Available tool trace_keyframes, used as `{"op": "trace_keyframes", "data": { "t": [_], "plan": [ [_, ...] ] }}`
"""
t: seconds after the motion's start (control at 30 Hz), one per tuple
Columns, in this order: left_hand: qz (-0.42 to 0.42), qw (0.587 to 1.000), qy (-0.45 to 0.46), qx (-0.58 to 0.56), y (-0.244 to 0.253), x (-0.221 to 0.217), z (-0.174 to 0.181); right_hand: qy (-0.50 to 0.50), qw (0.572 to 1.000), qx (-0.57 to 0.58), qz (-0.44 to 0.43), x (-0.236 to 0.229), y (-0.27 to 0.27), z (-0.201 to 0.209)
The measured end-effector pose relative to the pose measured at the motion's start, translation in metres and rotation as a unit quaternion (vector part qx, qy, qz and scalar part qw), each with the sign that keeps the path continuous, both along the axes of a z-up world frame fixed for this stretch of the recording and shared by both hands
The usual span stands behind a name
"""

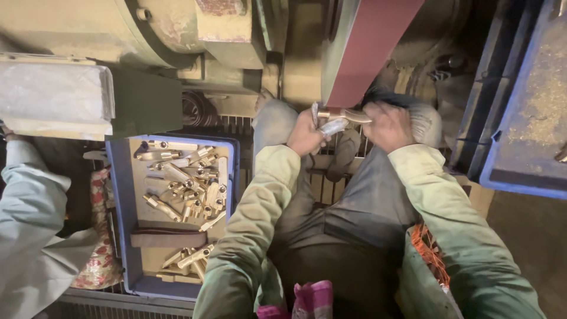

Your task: The person sits on the floor and repeatedly picks up small brass-colored metal parts from a blue bin. They press each part against a rotating belt grinder to smooth or shape it, then place the finished part into a second bin to the right.

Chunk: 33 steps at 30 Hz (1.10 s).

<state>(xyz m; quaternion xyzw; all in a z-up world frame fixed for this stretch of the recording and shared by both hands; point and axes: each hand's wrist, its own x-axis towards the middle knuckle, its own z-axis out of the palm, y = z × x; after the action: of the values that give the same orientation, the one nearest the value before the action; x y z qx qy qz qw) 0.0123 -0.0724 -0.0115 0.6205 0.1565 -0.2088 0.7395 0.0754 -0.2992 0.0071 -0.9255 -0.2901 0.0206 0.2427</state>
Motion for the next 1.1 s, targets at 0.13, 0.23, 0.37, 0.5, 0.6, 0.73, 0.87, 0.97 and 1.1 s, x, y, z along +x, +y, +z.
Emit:
{"op": "trace_keyframes", "data": {
  "t": [0.13,0.23,0.37,0.5,0.6,0.73,0.87,0.97,1.1],
  "plan": [
    [-0.009,0.999,-0.041,0.025,0.005,-0.002,0.004,-0.029,0.999,0.016,0.02,0.0,0.004,0.004],
    [-0.021,0.999,0.019,0.034,0.008,0.0,0.006,0.04,0.999,0.025,0.024,0.01,0.007,-0.001],
    [-0.009,0.996,0.089,0.025,0.007,0.008,0.002,0.169,0.983,-0.052,0.044,0.028,0.008,-0.01],
    [0.01,0.986,0.169,0.002,0.007,0.012,-0.013,0.249,0.965,-0.027,0.083,0.048,0.015,-0.015],
    [0.015,0.979,0.202,-0.023,0.01,0.014,-0.02,0.297,0.945,0.04,0.129,0.059,0.017,-0.016],
    [0.014,0.985,0.169,0.009,0.007,0.016,-0.015,0.349,0.932,-0.013,0.092,0.057,0.014,-0.019],
    [0.011,0.993,0.11,0.032,0.005,0.01,-0.005,0.178,0.98,-0.087,0.018,0.026,0.006,-0.026],
    [0.02,0.998,0.06,0.027,0.006,0.003,-0.003,0.056,0.998,-0.026,0.033,0.011,0.003,-0.023],
    [-0.035,0.997,-0.021,0.065,0.015,-0.004,0.0,0.056,0.996,0.05,0.04,-0.002,0.0,0.004]
  ]
}}
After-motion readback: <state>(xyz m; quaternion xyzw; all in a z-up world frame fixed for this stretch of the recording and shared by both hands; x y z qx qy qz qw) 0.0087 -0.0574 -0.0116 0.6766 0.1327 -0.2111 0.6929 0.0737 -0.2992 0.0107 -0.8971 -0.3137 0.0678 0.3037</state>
